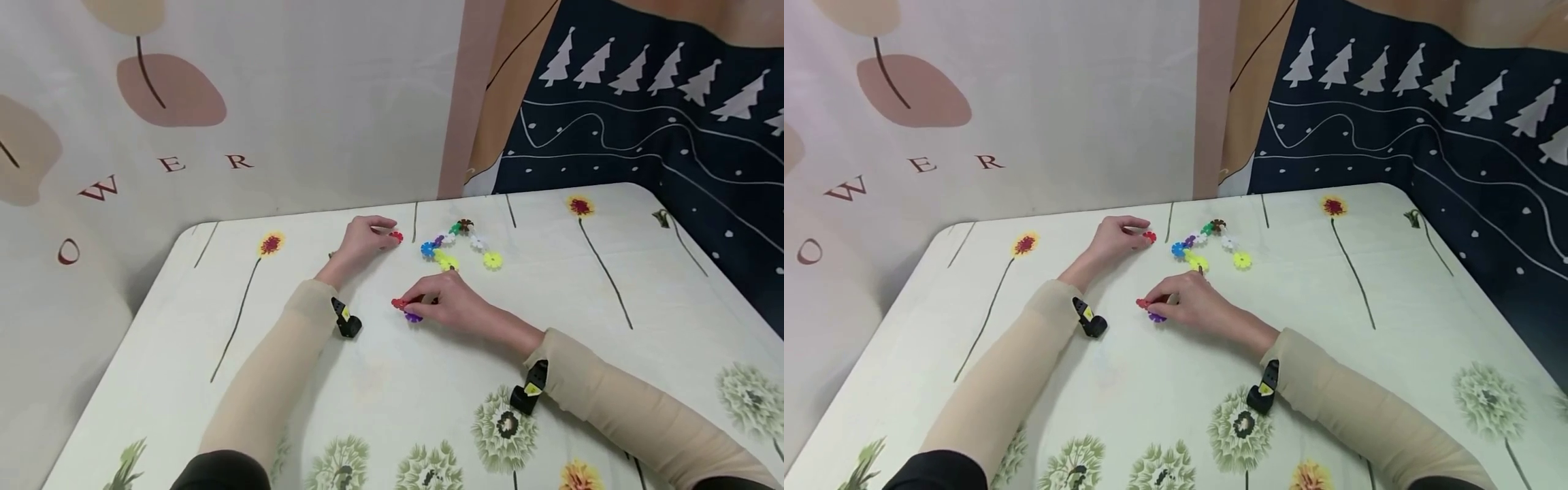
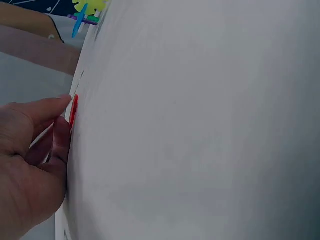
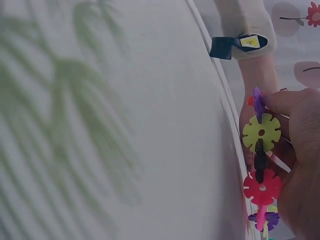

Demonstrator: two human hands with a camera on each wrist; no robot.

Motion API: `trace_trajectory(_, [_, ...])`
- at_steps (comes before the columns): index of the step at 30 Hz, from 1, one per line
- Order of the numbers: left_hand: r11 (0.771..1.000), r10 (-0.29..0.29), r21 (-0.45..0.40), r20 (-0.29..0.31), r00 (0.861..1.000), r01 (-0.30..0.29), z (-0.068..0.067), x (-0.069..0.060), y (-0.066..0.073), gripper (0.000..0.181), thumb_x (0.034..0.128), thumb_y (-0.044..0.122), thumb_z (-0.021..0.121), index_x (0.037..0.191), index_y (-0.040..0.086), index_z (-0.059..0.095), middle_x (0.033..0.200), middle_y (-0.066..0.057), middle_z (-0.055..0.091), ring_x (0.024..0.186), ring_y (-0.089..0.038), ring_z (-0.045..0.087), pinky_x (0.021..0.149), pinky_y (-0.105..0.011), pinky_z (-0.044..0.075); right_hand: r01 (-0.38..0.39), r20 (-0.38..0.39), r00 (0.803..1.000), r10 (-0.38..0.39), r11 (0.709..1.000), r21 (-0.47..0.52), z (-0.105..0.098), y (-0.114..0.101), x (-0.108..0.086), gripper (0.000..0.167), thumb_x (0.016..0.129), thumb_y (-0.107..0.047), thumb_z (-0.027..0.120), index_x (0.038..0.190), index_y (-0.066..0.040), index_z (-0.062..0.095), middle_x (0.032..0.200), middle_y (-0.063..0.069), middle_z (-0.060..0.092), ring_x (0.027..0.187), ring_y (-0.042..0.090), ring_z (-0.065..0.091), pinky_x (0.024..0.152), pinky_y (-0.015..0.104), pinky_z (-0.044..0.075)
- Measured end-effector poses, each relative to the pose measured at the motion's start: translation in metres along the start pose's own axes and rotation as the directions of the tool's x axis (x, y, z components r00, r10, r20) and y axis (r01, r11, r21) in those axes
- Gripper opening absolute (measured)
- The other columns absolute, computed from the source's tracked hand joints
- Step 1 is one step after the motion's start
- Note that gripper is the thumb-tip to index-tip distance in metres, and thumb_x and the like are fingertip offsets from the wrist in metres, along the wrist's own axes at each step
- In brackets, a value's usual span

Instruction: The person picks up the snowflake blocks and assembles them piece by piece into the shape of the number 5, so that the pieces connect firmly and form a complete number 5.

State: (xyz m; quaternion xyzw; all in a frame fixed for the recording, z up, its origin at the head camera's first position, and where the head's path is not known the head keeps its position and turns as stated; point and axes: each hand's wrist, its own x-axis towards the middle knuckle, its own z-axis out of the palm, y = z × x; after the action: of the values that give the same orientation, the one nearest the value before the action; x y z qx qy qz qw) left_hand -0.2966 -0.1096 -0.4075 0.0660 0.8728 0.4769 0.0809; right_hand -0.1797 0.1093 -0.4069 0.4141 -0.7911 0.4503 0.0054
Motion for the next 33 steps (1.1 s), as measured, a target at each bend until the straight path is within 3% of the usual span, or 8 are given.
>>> trace_trajectory(11, [0.998, -0.009, 0.055, 0.039, 0.999, 0.007, -0.006, 0.000, 0.001, 0.036, 0.0888, 0.004, 0.079, 0.124, 0.005, 0.072, 0.116, -0.011, 0.070, 0.102, -0.024, 0.063, 0.087, -0.031, 0.054, -0.052, 0.023, 0.998, 0.052, 0.999, 0.000, -0.001, -0.002, 0.000, 0.014, 0.089, -0.002, 0.079, 0.103, -0.004, 0.080, 0.096, 0.003, 0.078, 0.082, 0.008, 0.070, 0.070, 0.025, 0.056])
trace_trajectory(23, [0.997, 0.003, 0.081, 0.119, 0.993, -0.013, -0.022, -0.028, -0.005, 0.023, 0.0944, 0.012, 0.075, 0.116, 0.005, 0.075, 0.105, -0.010, 0.071, 0.092, -0.022, 0.058, 0.076, -0.027, 0.050, -0.047, 0.010, 0.999, 0.047, 0.999, -0.008, -0.003, -0.003, -0.001, 0.014, 0.088, -0.001, 0.079, 0.102, -0.004, 0.081, 0.096, 0.003, 0.078, 0.081, 0.008, 0.070, 0.069, 0.025, 0.056])
trace_trajectory(27, [1.000, -0.013, 0.027, 0.169, 0.986, 0.009, -0.027, -0.035, -0.008, 0.020, 0.0960, 0.010, 0.073, 0.114, 0.001, 0.074, 0.099, -0.012, 0.072, 0.081, -0.022, 0.063, 0.073, -0.026, 0.055, -0.044, 0.011, 0.999, 0.044, 0.999, -0.014, -0.004, -0.003, -0.002, 0.014, 0.088, -0.002, 0.080, 0.102, -0.003, 0.080, 0.095, 0.002, 0.078, 0.080, 0.008, 0.071, 0.069, 0.025, 0.056])
trace_trajectory(33, [0.994, -0.042, -0.085, 0.266, 0.963, 0.067, -0.031, -0.049, -0.015, 0.020, 0.0975, 0.008, 0.071, 0.116, -0.001, 0.072, 0.097, -0.015, 0.069, 0.073, -0.021, 0.066, 0.071, -0.028, 0.059, -0.064, 0.005, 0.998, 0.064, 0.998, 0.012, -0.004, -0.002, -0.005, 0.014, 0.089, -0.001, 0.078, 0.103, -0.002, 0.080, 0.096, 0.004, 0.078, 0.079, 0.010, 0.072, 0.071, 0.027, 0.059])
